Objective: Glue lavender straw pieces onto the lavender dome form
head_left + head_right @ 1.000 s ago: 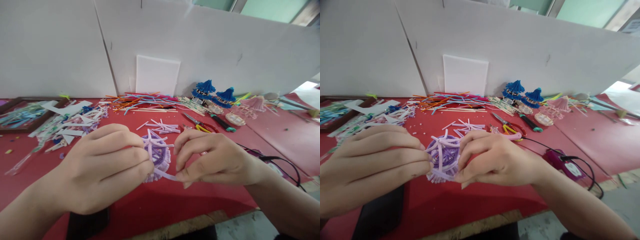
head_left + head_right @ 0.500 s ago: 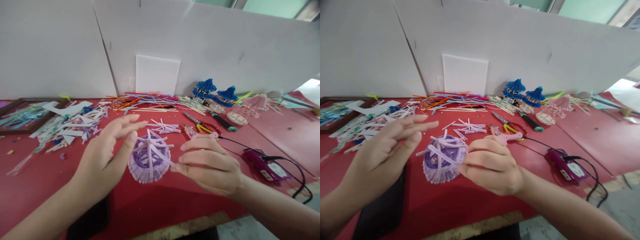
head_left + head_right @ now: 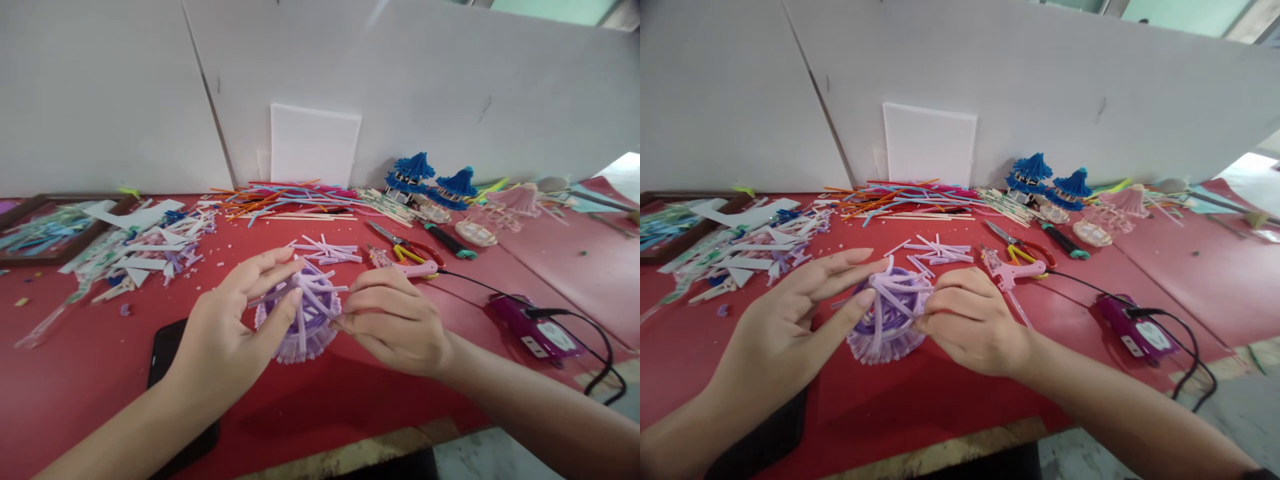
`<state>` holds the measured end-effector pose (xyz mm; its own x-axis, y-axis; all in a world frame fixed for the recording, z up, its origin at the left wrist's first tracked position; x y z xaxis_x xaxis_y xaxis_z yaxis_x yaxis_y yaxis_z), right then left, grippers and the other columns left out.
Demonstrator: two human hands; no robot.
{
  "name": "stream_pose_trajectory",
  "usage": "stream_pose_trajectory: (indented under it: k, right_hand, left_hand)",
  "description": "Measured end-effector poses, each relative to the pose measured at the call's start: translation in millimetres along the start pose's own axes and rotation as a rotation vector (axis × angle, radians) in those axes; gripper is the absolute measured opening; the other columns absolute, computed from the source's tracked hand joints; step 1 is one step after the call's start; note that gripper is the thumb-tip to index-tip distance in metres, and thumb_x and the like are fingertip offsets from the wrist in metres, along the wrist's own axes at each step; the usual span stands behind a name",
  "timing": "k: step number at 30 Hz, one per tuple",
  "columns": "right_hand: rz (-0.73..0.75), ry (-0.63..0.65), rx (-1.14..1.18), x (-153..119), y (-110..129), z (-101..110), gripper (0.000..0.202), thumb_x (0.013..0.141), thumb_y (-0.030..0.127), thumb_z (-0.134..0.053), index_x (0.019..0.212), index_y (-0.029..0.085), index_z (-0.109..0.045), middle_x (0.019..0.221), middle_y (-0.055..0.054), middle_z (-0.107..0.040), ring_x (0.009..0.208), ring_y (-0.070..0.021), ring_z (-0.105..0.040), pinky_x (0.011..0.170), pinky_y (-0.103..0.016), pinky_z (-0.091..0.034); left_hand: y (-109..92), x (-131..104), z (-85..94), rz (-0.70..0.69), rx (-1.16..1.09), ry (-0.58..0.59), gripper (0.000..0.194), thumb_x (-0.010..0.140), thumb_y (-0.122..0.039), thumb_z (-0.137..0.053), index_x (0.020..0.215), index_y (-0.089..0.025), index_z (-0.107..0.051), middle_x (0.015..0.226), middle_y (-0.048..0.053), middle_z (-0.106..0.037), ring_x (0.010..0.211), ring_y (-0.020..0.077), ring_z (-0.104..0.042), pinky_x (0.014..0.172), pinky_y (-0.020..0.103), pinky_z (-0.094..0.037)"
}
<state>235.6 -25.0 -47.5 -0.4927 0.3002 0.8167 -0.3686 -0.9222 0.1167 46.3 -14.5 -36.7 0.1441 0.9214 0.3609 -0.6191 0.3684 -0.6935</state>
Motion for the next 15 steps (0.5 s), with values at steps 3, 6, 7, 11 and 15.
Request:
stream_pose_trajectory:
  k: [3, 6, 7, 11, 15]
  right_hand:
    - [-0.005, -0.002, -0.011, 1.1, -0.1, -1.0, 0.012, 0.082, 0.008, -0.07, 0.074, 0.015, -0.068, 0.076, -0.003, -0.071, 0.081, -0.0171, -0.062, 0.077, -0.032, -0.057]
    - [-0.001, 0.011, -0.003, 1.8, 0.8, -1.3, 0.011, 0.083, 0.008, -0.069, 0.075, 0.015, -0.068, 0.075, -0.004, -0.071, 0.08, -0.0165, -0.062, 0.078, -0.031, -0.056]
    - [0.002, 0.009, 0.005, 1.8, 1.2, -1.1, 0.011, 0.083, 0.007, -0.069, 0.075, 0.015, -0.068, 0.076, -0.003, -0.071, 0.08, -0.0162, -0.062, 0.079, -0.031, -0.056]
    - [0.001, 0.004, 0.009, 0.6, 0.7, -1.7, 0.011, 0.084, 0.009, -0.067, 0.077, 0.017, -0.067, 0.077, -0.002, -0.071, 0.08, -0.0154, -0.062, 0.079, -0.032, -0.056]
    - [-0.001, 0.01, 0.004, 0.4, -1.5, -3.6, 0.011, 0.085, 0.011, -0.066, 0.076, 0.017, -0.067, 0.076, -0.002, -0.071, 0.08, -0.0156, -0.063, 0.077, -0.032, -0.056]
  left_hand:
    - [0.4, 0.7, -0.8, 0.027, 0.002, -0.009, 0.038, 0.089, -0.042, -0.063, 0.122, -0.026, -0.061, 0.121, 0.003, -0.074, 0.111, 0.0251, -0.07, 0.082, 0.028, -0.064]
    - [0.1, 1.9, -2.1, 0.026, 0.004, -0.039, 0.04, 0.086, -0.046, -0.065, 0.12, -0.025, -0.064, 0.115, 0.004, -0.076, 0.111, 0.028, -0.07, 0.065, 0.025, -0.065]
    - [0.2, 2.4, -2.8, 0.027, 0.0, -0.048, 0.039, 0.086, -0.046, -0.066, 0.12, -0.025, -0.064, 0.113, 0.004, -0.077, 0.11, 0.028, -0.07, 0.064, 0.025, -0.065]
    - [-0.4, 4.0, -4.6, 0.015, 0.006, -0.068, 0.037, 0.088, -0.041, -0.066, 0.122, -0.026, -0.063, 0.11, 0.002, -0.078, 0.107, 0.026, -0.072, 0.066, 0.024, -0.064]
    - [-3.4, 4.2, -3.7, -0.034, 0.036, -0.081, 0.038, 0.088, -0.04, -0.066, 0.123, -0.027, -0.062, 0.113, 0.001, -0.077, 0.105, 0.025, -0.072, 0.068, 0.024, -0.064]
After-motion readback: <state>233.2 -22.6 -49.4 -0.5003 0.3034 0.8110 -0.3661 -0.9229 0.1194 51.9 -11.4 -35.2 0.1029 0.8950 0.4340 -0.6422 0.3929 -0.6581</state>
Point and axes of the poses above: each hand's wrist, its own x-axis towards the middle knuckle, its own z-axis out of the back of the hand, y = z × x, the point moved 5 cm from there along x, towards the middle knuckle
